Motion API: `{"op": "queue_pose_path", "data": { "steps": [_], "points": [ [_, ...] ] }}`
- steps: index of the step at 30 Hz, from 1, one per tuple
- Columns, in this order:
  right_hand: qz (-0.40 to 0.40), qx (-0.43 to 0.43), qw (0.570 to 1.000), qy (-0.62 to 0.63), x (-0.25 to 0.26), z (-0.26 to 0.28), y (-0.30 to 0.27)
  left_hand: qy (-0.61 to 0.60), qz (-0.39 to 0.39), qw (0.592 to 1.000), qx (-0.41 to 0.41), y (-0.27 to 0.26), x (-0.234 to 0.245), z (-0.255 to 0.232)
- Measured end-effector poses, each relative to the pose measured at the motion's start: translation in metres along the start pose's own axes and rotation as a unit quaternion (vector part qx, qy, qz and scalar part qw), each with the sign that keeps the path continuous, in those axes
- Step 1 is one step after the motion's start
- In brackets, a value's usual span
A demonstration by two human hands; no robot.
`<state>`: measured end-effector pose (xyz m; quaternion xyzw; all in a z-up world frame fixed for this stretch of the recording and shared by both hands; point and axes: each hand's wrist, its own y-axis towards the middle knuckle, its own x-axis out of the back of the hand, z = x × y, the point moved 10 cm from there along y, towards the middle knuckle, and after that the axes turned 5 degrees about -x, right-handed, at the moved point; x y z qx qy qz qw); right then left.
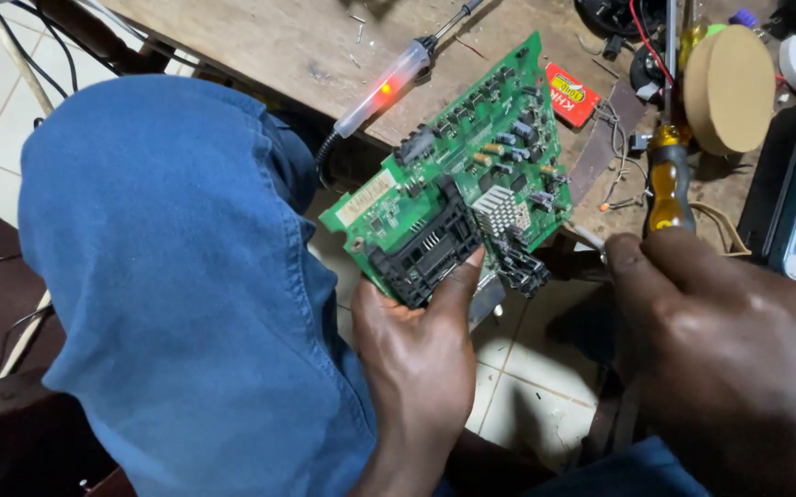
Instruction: Repairing a circuit board by probing and manipulating components with a voltage tester screwdriver.
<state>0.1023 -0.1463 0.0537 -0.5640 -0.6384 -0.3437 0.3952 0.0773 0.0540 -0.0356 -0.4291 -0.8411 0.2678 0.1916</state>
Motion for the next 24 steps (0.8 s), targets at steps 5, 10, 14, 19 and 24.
{"op": "queue_pose_path", "data": {
  "steps": [5, 10, 14, 19, 24],
  "points": [
    [0.024, 0.047, 0.985, 0.163, -0.001, -0.012, 0.033, 0.084, -0.004, 0.996, -0.033, 0.003, 0.001, 0.004],
    [0.09, 0.033, 0.993, 0.063, -0.002, -0.01, 0.036, 0.047, 0.002, 0.994, -0.094, 0.009, -0.001, -0.007],
    [0.05, 0.082, 0.992, 0.078, -0.005, -0.005, 0.029, 0.041, 0.035, 0.995, -0.089, 0.008, -0.006, -0.021],
    [0.072, 0.086, 0.979, 0.169, -0.014, -0.004, 0.026, 0.025, 0.058, 0.979, -0.192, 0.008, -0.012, -0.041],
    [-0.052, 0.108, 0.986, 0.113, 0.013, 0.003, 0.01, 0.033, 0.058, 0.987, -0.144, 0.01, -0.011, -0.038]
  ]
}}
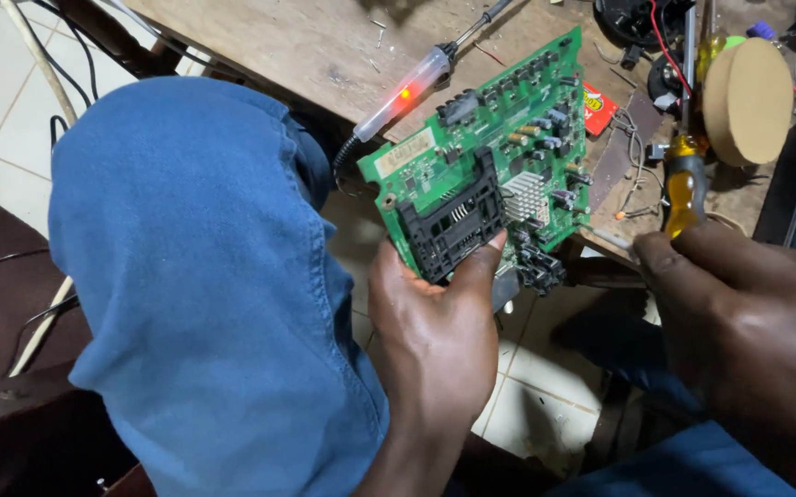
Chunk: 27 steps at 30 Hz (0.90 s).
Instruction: Repairing a circuit board by probing and manipulating components with a voltage tester screwdriver.
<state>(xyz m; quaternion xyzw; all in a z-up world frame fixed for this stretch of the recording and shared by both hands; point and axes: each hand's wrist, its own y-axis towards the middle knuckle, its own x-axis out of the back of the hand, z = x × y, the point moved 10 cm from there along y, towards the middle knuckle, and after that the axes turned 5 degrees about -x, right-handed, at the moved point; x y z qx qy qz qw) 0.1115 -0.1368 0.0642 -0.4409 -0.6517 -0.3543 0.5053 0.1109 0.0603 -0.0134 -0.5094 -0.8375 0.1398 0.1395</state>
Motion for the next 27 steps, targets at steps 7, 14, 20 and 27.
{"op": "queue_pose_path", "data": {
  "steps": [7, 14, 20, 27],
  "points": [
    [0.016, -0.079, 0.989, 0.126, -0.002, -0.035, 0.012, 0.049, 0.017, 0.996, -0.077, -0.01, -0.001, -0.004],
    [0.168, -0.258, 0.946, 0.097, -0.008, -0.045, -0.001, 0.043, -0.047, 0.998, -0.02, -0.024, 0.008, 0.021],
    [0.022, -0.318, 0.933, 0.168, -0.02, -0.041, -0.038, 0.002, -0.047, 0.996, -0.073, -0.026, 0.002, 0.03],
    [-0.058, -0.32, 0.919, 0.225, -0.038, -0.027, -0.062, -0.06, -0.058, 0.996, -0.014, -0.02, 0.002, 0.029]
  ]
}}
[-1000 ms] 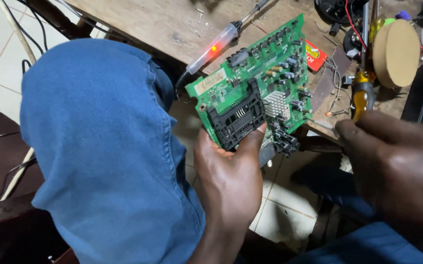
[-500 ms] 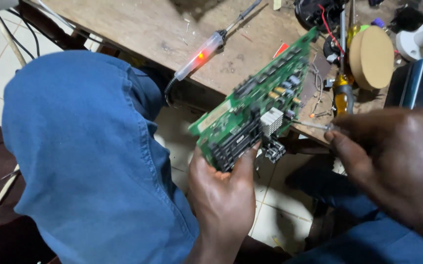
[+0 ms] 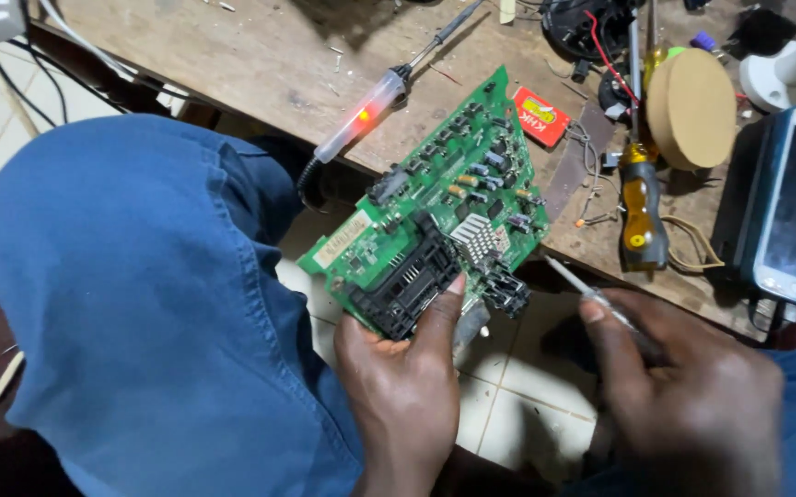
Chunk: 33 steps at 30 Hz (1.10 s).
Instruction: Repairing a circuit board by probing and manipulating components with a voltage tester screwdriver.
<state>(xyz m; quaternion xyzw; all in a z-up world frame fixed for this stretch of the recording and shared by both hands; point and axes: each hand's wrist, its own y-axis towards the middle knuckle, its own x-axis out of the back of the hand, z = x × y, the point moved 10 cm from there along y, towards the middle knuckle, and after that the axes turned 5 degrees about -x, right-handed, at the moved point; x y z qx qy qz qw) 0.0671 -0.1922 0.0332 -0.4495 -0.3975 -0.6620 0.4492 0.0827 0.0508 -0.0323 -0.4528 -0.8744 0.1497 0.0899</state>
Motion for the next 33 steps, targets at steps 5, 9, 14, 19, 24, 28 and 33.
{"op": "queue_pose_path", "data": {
  "steps": [5, 9, 14, 19, 24, 28, 33],
  "points": [
    [0.123, -0.246, 0.96, 0.059, -0.012, -0.026, -0.008, 0.038, -0.041, 0.995, 0.088, 0.001, 0.006, 0.01],
    [0.181, -0.297, 0.924, 0.16, -0.034, -0.027, -0.018, -0.093, -0.038, 0.988, 0.116, 0.002, -0.001, 0.019],
    [0.175, -0.262, 0.923, 0.222, -0.049, -0.027, -0.015, -0.088, -0.019, 0.991, 0.101, 0.003, -0.002, 0.025],
    [0.154, -0.211, 0.911, 0.319, -0.064, -0.037, -0.009, -0.133, -0.035, 0.986, 0.095, 0.003, -0.006, 0.026],
    [0.144, -0.21, 0.852, 0.457, -0.07, -0.039, -0.01, -0.133, -0.036, 0.986, 0.096, 0.003, -0.008, 0.025],
    [0.145, -0.191, 0.855, 0.46, -0.077, -0.039, -0.011, -0.105, -0.044, 0.989, 0.099, 0.002, -0.006, 0.027],
    [0.176, -0.222, 0.837, 0.468, -0.083, -0.036, -0.012, -0.123, -0.036, 0.985, 0.113, 0.002, -0.012, 0.031]
  ]
}}
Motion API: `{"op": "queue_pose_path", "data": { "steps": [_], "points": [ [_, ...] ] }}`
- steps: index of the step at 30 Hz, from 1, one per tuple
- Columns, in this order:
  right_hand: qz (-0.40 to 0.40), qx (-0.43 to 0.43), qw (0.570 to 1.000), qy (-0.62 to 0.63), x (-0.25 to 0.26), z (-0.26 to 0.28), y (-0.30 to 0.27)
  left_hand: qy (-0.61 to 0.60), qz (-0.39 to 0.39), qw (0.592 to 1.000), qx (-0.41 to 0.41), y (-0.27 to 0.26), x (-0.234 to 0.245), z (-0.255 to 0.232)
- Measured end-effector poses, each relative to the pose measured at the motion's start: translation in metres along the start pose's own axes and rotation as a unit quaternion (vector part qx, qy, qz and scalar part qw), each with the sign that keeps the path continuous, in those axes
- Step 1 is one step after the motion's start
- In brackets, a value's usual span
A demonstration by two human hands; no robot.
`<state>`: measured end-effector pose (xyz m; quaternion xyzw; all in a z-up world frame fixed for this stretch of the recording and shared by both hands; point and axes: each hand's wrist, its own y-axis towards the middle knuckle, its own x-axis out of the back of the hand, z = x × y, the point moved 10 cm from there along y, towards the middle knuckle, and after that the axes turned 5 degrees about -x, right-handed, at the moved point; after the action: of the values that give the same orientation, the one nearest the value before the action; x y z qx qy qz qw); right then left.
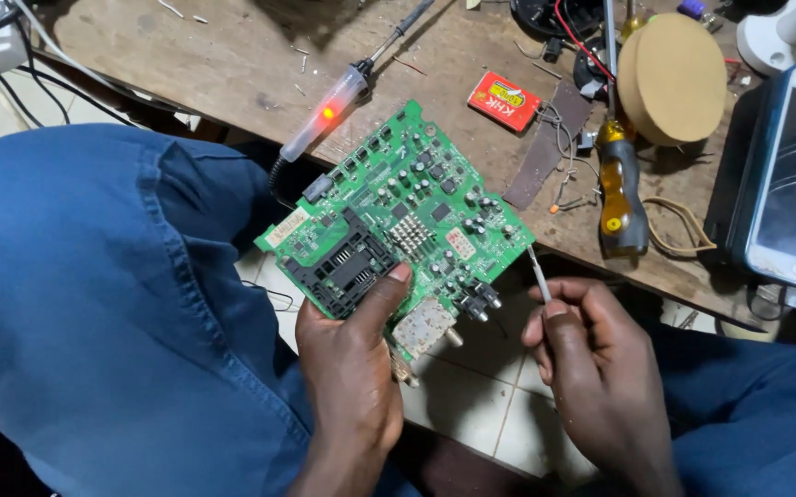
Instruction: Repairing a circuit board by probing and manipulating components with a voltage tester screwdriver.
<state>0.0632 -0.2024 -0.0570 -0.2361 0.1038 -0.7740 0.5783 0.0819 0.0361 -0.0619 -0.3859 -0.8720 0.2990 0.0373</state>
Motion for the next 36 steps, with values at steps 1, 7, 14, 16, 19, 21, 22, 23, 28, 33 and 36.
{"op": "queue_pose_path", "data": {
  "steps": [1, 7, 14, 16, 19, 21, 22, 23, 28, 33, 36],
  "points": [
    [0.003, -0.006, 1.0, 0.004, -0.001, -0.001, 0.0, -0.02, 0.012, 1.0, -0.012, 0.001, -0.002, 0.0],
    [-0.004, 0.029, 0.998, -0.051, 0.004, 0.005, 0.0, -0.016, 0.02, 1.0, 0.009, 0.003, -0.004, 0.009],
    [0.026, -0.01, 0.999, 0.036, -0.005, -0.005, 0.004, -0.002, 0.009, 0.999, 0.049, -0.002, -0.007, 0.005],
    [0.041, 0.003, 0.998, 0.057, -0.008, -0.009, 0.007, -0.001, 0.014, 0.999, 0.052, -0.001, -0.007, 0.006],
    [0.041, -0.003, 0.998, 0.057, -0.009, -0.014, 0.009, 0.001, 0.01, 0.998, 0.069, -0.002, -0.008, 0.005],
    [0.043, -0.005, 0.998, 0.037, -0.009, -0.009, 0.009, 0.007, 0.013, 0.998, 0.065, 0.0, -0.007, 0.007],
    [0.046, -0.007, 0.999, 0.018, -0.01, -0.007, 0.008, 0.014, 0.017, 0.998, 0.06, 0.002, -0.006, 0.007],
    [0.048, -0.01, 0.999, 0.017, -0.01, -0.003, 0.008, 0.015, 0.014, 0.998, 0.061, 0.002, -0.005, 0.007],
    [0.056, -0.073, 0.995, 0.025, -0.006, -0.007, 0.012, 0.009, 0.001, 0.996, 0.084, 0.002, -0.006, 0.01],
    [0.011, -0.147, 0.969, -0.198, 0.005, 0.007, 0.015, -0.015, 0.012, 0.997, 0.069, 0.008, -0.006, 0.014],
    [-0.024, -0.139, 0.927, -0.349, 0.011, 0.004, 0.019, -0.036, 0.001, 0.996, 0.079, 0.008, -0.007, 0.013]
  ]
}}
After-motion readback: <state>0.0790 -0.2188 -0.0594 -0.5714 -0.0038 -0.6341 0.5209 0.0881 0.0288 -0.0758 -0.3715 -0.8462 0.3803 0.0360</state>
